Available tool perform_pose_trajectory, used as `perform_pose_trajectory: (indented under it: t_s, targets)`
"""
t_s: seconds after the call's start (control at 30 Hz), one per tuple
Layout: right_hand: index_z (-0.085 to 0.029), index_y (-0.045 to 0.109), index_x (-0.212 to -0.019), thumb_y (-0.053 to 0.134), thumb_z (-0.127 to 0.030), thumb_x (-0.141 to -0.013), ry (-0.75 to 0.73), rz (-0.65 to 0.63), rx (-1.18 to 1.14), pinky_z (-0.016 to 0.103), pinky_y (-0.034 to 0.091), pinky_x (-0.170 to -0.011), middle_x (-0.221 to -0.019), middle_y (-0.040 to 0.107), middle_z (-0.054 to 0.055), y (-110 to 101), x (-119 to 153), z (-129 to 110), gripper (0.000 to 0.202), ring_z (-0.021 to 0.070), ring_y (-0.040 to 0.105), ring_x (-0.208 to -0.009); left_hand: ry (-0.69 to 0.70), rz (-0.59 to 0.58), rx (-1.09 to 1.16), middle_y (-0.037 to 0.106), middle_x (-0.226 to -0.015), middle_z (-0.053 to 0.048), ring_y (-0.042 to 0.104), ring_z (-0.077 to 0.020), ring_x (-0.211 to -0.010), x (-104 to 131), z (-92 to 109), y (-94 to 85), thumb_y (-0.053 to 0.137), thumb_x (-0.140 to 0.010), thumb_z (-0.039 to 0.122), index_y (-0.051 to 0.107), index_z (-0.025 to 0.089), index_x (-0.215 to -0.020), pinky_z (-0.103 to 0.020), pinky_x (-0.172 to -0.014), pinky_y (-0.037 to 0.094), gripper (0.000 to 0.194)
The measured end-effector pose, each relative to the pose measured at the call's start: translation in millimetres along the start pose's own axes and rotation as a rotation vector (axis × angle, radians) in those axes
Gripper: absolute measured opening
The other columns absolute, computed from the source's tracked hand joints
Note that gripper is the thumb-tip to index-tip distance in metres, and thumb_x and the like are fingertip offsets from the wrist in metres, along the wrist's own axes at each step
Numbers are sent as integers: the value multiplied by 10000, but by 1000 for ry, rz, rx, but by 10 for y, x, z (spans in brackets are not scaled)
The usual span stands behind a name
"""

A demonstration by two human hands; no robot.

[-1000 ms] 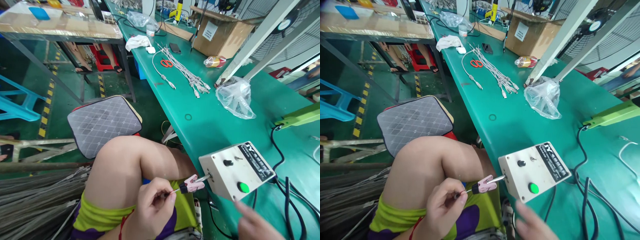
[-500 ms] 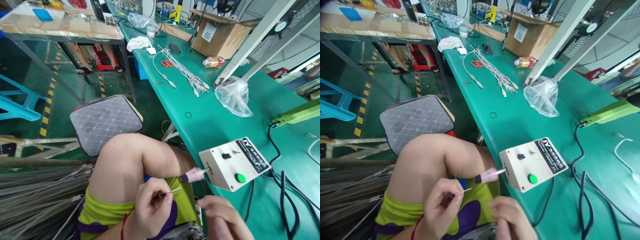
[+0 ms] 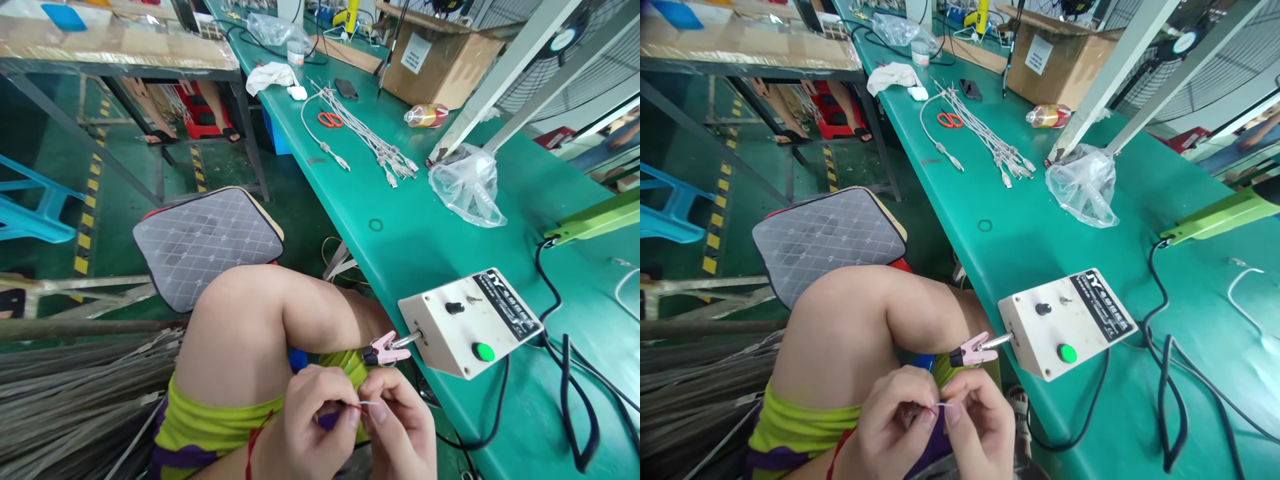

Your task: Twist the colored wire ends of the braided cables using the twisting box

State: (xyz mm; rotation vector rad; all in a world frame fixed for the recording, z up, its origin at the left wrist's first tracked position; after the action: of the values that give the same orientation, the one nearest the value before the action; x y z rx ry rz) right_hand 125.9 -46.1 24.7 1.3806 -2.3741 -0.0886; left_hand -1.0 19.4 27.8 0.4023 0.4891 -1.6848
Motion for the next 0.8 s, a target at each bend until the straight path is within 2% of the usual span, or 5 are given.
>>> perform_pose_trajectory:
  t_s: [0.23,0.43,0.57,0.7,0.8]
  targets:
    - [-258,849,-968,907,-414,-1002,-99,-80,22,256,562,-669,-834,751,33,-189,-92,123,170,181,680,-723,40,-163,15,755,-791,-2,695,-137,-622,-80,-13,-9,506,-1211,268,608,246,-1102,-233,-618,514,151]
    - [-235,831,-864,960,-461,-940,-22,-97,-7,215,479,-560,-725,695,10,-87,-91,45,270,138,574,-598,161,-211,149,702,-665,18,660,-153,-516,-79,1,24,456,-1231,366,611,265,-1095,-291,-593,504,230]
    - [-225,788,-839,953,-535,-939,-42,56,85,237,480,-605,-725,664,-4,-90,-56,58,365,147,562,-634,123,-157,138,745,-655,19,693,-143,-505,-93,5,23,541,-1194,316,612,259,-1036,-271,-576,514,183]
    - [-208,787,-871,815,-557,-1050,-122,31,128,247,418,-533,-640,554,-23,-179,-147,107,393,145,458,-569,89,-104,68,726,-622,34,665,-120,-473,-121,28,-1,659,-1076,188,623,246,-978,-221,-535,522,119]
    - [-219,851,-1031,813,-578,-1048,-62,39,-18,228,466,-577,-750,633,6,-168,-275,74,361,146,513,-635,88,-76,36,723,-629,31,612,-108,-445,-121,24,-29,669,-1007,121,621,241,-967,-213,-493,491,135]
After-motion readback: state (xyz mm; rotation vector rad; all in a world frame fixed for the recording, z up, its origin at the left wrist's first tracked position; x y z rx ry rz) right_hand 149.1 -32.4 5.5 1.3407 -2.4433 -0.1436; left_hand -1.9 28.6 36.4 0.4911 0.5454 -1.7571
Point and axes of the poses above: each hand's wrist, its own x-axis away from the middle knuckle, its own y-axis out of the palm, z = x × y, the point moved 3 cm from there along -x, towards the middle knuckle
